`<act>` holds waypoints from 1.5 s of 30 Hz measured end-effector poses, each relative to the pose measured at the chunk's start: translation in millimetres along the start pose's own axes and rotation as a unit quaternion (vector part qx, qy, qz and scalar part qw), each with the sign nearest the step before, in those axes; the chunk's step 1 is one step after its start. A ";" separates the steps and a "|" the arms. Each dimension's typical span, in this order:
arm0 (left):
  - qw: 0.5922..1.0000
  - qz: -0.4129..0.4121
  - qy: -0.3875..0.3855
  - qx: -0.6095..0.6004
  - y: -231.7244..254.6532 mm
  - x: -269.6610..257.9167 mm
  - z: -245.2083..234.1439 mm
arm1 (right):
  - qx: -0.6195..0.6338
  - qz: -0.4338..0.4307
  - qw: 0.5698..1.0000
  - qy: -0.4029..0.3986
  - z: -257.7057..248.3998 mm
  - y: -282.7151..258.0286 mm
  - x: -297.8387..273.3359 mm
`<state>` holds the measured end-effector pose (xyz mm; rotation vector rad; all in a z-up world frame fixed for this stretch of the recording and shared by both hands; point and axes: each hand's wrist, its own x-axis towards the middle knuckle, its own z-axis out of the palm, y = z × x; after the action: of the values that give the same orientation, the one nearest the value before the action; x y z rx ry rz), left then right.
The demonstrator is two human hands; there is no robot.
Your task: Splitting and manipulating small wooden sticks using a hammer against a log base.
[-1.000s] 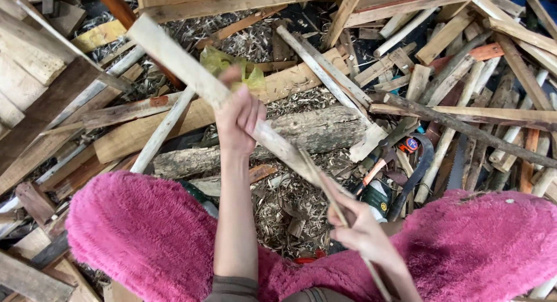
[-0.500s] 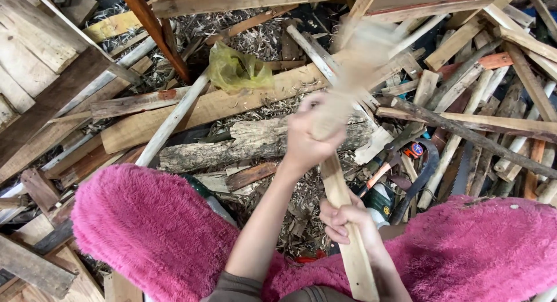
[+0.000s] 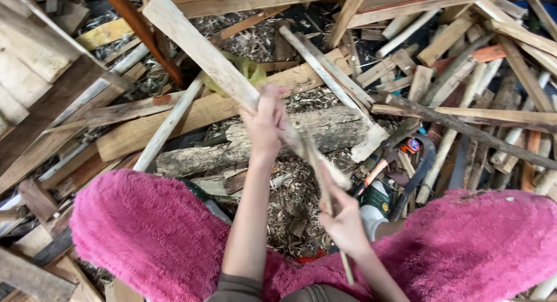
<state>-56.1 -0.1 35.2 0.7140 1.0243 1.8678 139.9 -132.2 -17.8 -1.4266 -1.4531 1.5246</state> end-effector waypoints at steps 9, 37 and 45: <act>0.982 -0.084 0.077 -0.153 -0.9 16.9 -26.5 | -0.182 -0.263 0.946 0.052 16.8 -17.5 -6.6; 0.964 0.051 -0.241 0.101 -33.3 -19.0 6.6 | 0.318 0.214 0.910 -0.156 -56.0 -38.4 22.6; 0.987 0.069 -0.149 -0.003 -22.4 -5.2 -6.9 | 0.213 0.110 0.962 -0.133 -33.2 -41.5 16.7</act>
<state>-49.8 -0.8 12.1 1.0467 0.7943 1.8095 156.4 -96.9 22.0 -1.1818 -1.0374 2.0873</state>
